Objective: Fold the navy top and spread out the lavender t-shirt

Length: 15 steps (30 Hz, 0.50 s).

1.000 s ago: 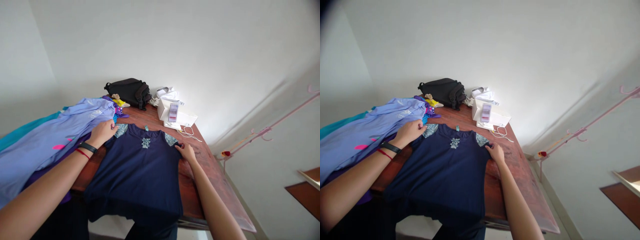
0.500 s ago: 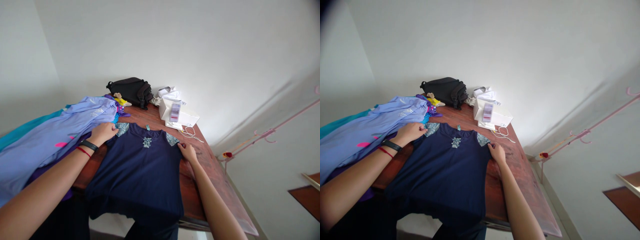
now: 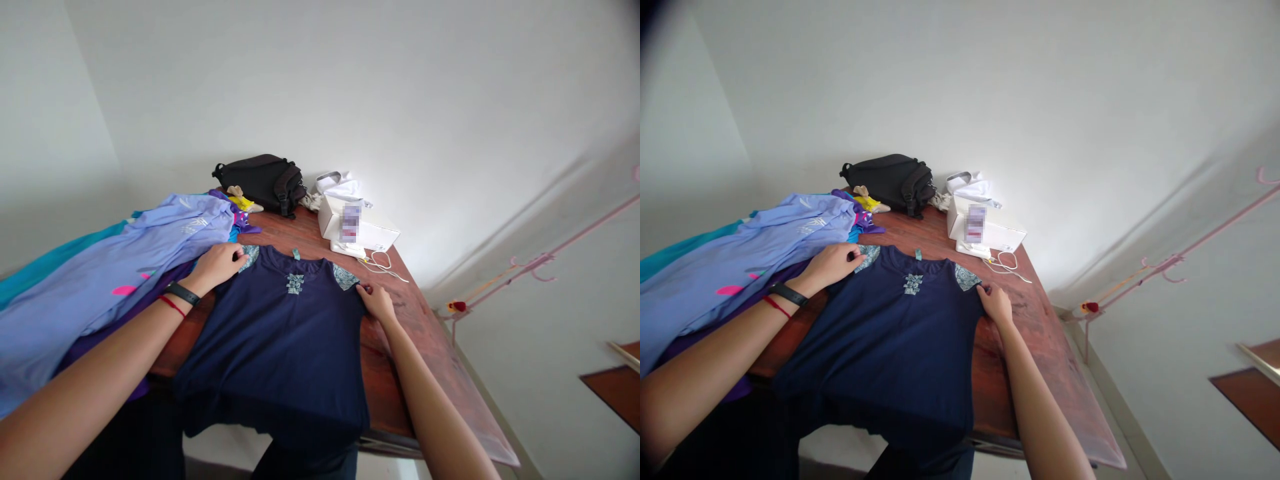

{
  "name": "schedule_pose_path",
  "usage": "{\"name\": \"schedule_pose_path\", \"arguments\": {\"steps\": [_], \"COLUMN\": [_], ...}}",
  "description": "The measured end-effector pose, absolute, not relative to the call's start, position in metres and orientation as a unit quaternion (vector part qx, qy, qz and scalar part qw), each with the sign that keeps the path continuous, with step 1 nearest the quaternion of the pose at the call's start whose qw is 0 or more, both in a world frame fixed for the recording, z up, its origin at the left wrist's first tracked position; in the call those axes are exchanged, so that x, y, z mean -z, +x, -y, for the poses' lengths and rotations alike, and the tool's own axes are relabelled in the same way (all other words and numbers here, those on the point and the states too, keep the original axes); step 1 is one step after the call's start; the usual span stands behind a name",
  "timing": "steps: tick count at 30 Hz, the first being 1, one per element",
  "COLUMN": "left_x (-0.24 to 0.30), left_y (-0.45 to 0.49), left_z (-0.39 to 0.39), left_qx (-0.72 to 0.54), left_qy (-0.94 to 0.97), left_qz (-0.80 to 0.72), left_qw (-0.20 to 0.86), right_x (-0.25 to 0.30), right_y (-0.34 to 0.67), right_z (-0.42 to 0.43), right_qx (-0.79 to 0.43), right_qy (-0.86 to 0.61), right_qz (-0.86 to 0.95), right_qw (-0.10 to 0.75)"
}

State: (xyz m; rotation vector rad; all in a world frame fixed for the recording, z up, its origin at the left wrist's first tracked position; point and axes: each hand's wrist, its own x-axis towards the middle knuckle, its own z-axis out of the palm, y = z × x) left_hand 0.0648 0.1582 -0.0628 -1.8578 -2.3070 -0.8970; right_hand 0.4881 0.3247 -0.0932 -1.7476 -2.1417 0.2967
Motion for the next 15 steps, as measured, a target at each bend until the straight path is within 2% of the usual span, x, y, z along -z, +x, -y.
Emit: {"name": "schedule_pose_path", "arguments": {"steps": [8,15], "left_x": [0.073,0.0702], "left_y": [0.0641,0.0713], "left_z": [-0.166,-0.1662], "left_qx": [0.38,0.387], "left_qy": [-0.641,-0.671], "left_qz": [0.666,0.632], "left_qw": [-0.03,-0.035], "right_x": [0.0935,0.0937], "right_y": [0.4882,0.4885], "right_z": [-0.3248,-0.325], "right_qx": [-0.107,-0.106], "right_qy": [-0.617,-0.617], "right_qz": [0.758,0.758], "right_qw": [0.185,0.182]}}
